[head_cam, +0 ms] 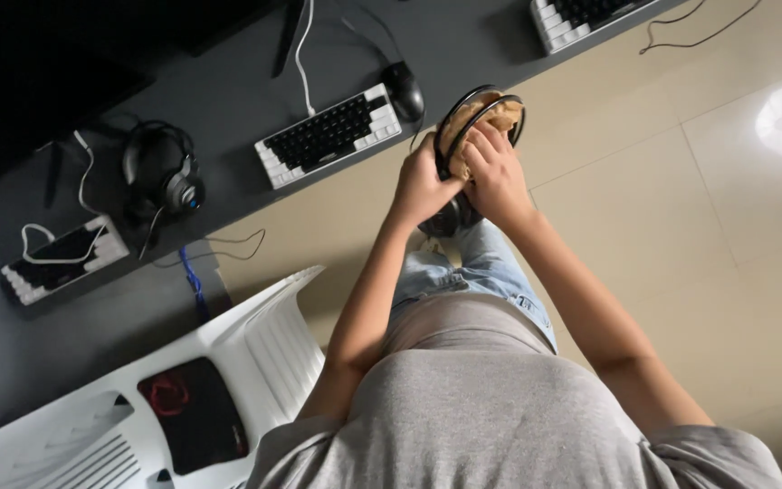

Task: The person cleans a pair of black over-ear headphones using a beige cloth, wiping the earcups, headband, and cable. They then wipe a white keyboard and a black computer mouse on the desk. Finally, the person folds the cloth and places it on a white plastic chair.

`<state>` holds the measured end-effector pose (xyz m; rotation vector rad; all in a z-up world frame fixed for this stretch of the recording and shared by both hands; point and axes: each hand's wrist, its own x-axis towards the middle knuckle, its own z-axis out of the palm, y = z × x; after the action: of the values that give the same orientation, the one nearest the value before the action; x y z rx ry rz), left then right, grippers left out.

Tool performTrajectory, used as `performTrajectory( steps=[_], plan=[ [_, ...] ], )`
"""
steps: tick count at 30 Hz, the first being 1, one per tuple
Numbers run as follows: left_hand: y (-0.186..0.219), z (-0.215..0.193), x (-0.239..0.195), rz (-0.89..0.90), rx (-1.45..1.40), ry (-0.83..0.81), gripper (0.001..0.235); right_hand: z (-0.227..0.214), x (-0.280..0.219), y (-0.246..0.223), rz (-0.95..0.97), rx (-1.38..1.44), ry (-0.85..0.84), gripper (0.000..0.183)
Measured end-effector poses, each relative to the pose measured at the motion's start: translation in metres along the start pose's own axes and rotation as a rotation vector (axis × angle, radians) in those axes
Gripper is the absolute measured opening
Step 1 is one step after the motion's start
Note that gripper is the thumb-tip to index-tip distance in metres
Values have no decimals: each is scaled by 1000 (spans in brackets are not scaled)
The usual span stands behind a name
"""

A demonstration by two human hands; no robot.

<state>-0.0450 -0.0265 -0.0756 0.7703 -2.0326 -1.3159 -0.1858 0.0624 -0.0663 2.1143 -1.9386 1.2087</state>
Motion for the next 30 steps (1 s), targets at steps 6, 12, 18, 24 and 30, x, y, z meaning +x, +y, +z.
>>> performTrajectory(
  steps=[6,12,18,24,30],
  plan=[
    [27,36,10,-137,56,4,55,9,-2,54,123,-76,135,20],
    [14,56,32,-137,178,-35,38,29,-35,132,371,48,34,35],
    [18,59,64,-71,86,-16,51,-48,23,89,46,205,-34,33],
    [23,97,73,-112,138,74,37,-32,5,165,124,46,-66,31],
    [22,109,87,-27,224,139,31,-13,-4,226,218,163,-82,28]
  ],
)
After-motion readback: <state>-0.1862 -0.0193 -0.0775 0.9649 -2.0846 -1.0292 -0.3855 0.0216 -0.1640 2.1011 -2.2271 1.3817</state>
